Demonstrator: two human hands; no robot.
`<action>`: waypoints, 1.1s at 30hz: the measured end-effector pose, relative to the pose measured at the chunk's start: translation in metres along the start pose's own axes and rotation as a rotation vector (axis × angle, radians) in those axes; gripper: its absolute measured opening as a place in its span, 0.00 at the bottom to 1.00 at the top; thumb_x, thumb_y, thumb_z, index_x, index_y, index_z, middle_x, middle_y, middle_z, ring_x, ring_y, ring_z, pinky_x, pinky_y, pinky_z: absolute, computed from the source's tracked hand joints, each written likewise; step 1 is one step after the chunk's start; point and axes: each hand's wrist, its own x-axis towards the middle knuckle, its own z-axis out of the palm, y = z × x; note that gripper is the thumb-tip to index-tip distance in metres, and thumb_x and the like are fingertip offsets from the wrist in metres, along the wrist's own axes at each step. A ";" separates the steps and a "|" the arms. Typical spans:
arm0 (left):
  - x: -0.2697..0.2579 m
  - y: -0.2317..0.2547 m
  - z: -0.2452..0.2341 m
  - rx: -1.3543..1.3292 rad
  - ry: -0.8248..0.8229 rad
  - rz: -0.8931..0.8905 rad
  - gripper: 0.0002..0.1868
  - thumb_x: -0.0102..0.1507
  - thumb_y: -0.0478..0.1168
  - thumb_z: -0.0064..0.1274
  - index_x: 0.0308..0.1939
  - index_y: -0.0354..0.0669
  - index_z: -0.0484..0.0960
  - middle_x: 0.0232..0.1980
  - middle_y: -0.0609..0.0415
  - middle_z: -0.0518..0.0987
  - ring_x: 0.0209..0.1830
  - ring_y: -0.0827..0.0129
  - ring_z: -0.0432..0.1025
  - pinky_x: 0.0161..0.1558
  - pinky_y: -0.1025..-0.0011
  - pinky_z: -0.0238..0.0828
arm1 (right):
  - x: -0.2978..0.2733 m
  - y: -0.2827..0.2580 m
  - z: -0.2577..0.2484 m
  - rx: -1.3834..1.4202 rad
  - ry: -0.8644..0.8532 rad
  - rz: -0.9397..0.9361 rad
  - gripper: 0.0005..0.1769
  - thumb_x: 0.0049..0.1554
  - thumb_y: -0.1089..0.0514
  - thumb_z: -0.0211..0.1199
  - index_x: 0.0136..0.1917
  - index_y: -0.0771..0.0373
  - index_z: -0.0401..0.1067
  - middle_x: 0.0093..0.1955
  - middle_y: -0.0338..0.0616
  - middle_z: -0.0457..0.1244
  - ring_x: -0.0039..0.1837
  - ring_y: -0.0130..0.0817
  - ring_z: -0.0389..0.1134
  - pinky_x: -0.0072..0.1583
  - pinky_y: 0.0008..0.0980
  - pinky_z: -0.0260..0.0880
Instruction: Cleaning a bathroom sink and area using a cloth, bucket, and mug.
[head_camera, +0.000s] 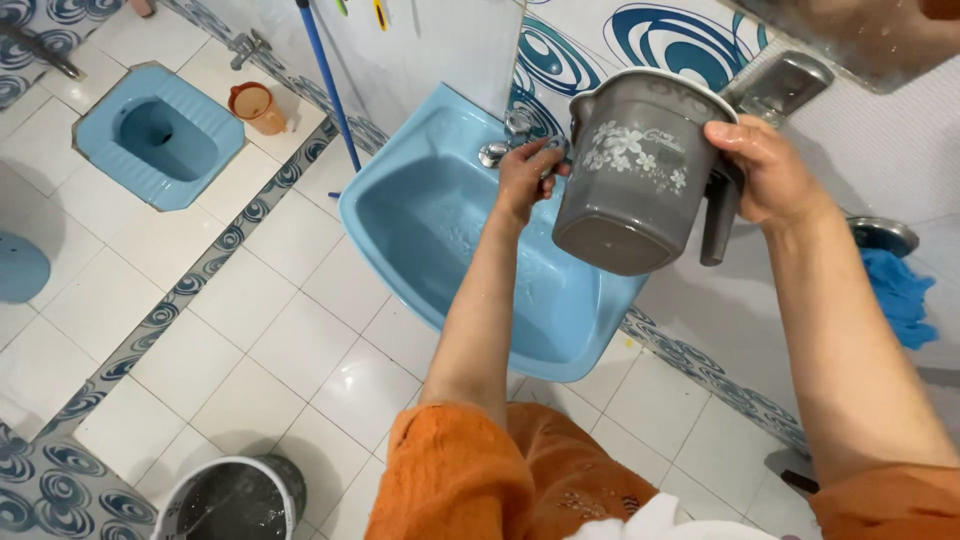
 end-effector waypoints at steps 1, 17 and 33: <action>-0.006 -0.011 0.007 -0.002 0.007 0.000 0.07 0.59 0.37 0.60 0.41 0.47 0.82 0.25 0.55 0.80 0.14 0.80 0.64 0.18 0.78 0.62 | -0.005 0.006 0.004 0.002 -0.006 0.005 0.21 0.63 0.48 0.64 0.57 0.70 0.75 0.52 0.48 0.70 0.52 0.35 0.72 0.56 0.34 0.74; -0.184 -0.176 -0.071 0.657 1.008 0.268 0.30 0.69 0.56 0.43 0.27 0.31 0.77 0.28 0.35 0.76 0.30 0.43 0.70 0.38 0.50 0.64 | -0.068 0.123 0.049 0.520 0.227 0.330 0.39 0.62 0.29 0.42 0.78 0.53 0.57 0.79 0.49 0.57 0.77 0.55 0.60 0.72 0.70 0.57; -0.520 -0.172 -0.282 -0.187 0.986 0.109 0.30 0.69 0.61 0.37 0.67 0.48 0.67 0.64 0.52 0.72 0.58 0.61 0.70 0.52 0.55 0.74 | -0.160 0.341 0.447 -0.322 -0.270 0.437 0.18 0.65 0.52 0.57 0.64 0.63 0.72 0.53 0.41 0.68 0.53 0.31 0.65 0.56 0.36 0.65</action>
